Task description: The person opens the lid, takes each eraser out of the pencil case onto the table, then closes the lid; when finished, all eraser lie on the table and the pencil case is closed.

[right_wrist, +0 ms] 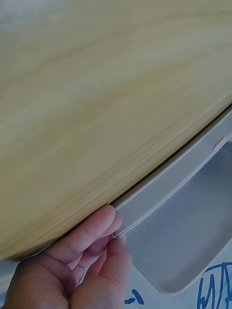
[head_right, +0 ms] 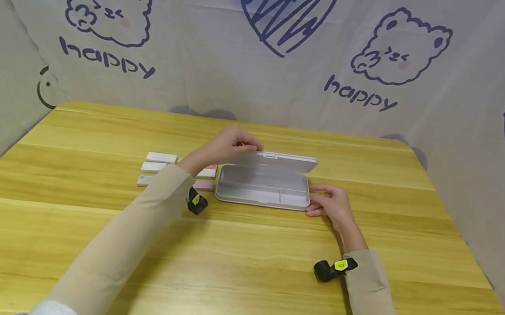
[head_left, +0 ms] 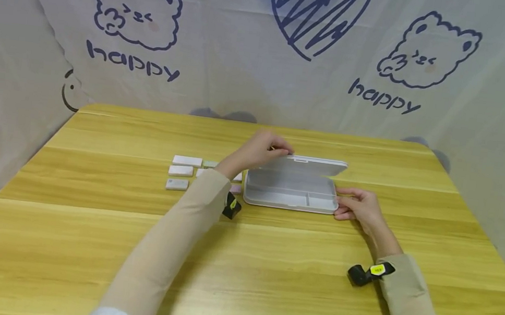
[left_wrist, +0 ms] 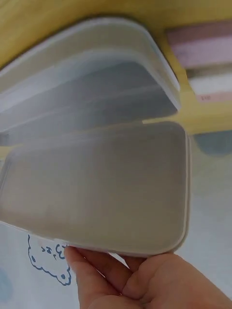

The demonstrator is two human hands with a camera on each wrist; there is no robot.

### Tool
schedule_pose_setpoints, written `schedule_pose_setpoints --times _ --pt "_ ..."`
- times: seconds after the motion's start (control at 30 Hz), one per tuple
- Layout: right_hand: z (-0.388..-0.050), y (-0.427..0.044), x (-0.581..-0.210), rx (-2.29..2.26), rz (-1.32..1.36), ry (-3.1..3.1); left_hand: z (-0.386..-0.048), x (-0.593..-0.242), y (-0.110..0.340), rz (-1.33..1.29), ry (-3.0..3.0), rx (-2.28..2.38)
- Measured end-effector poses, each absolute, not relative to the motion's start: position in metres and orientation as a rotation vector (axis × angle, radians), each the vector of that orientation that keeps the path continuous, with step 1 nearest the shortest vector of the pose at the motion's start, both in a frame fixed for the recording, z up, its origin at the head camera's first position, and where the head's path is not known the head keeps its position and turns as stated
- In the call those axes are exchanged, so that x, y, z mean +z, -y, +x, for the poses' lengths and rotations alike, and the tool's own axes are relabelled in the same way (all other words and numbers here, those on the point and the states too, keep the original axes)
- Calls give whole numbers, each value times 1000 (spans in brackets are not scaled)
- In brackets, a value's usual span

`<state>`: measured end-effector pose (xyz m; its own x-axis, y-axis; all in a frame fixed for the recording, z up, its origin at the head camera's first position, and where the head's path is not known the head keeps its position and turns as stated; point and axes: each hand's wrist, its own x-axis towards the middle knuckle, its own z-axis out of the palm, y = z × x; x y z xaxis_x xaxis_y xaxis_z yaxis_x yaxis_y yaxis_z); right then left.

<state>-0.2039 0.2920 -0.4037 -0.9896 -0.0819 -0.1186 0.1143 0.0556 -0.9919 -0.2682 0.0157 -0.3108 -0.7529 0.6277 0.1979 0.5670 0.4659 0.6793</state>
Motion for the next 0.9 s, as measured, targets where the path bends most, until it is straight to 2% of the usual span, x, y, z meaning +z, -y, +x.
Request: schedule_pose_setpoints --times 0.23,0.47,0.67,0.9 --pt "-204 -295 -406 -2122 -15 -2066 -255 -322 -9 1064 -2546 1209" --pt "-204 -298 -405 -2223 92 -2001 -248 -336 -3 1101 -2418 1168" --pt "-201 -300 -402 -2369 139 -1897 -249 -344 -4 1210 -2347 1039" --pt "-203 -299 -401 -2295 147 -1956 -254 -346 -11 1296 -2302 788"
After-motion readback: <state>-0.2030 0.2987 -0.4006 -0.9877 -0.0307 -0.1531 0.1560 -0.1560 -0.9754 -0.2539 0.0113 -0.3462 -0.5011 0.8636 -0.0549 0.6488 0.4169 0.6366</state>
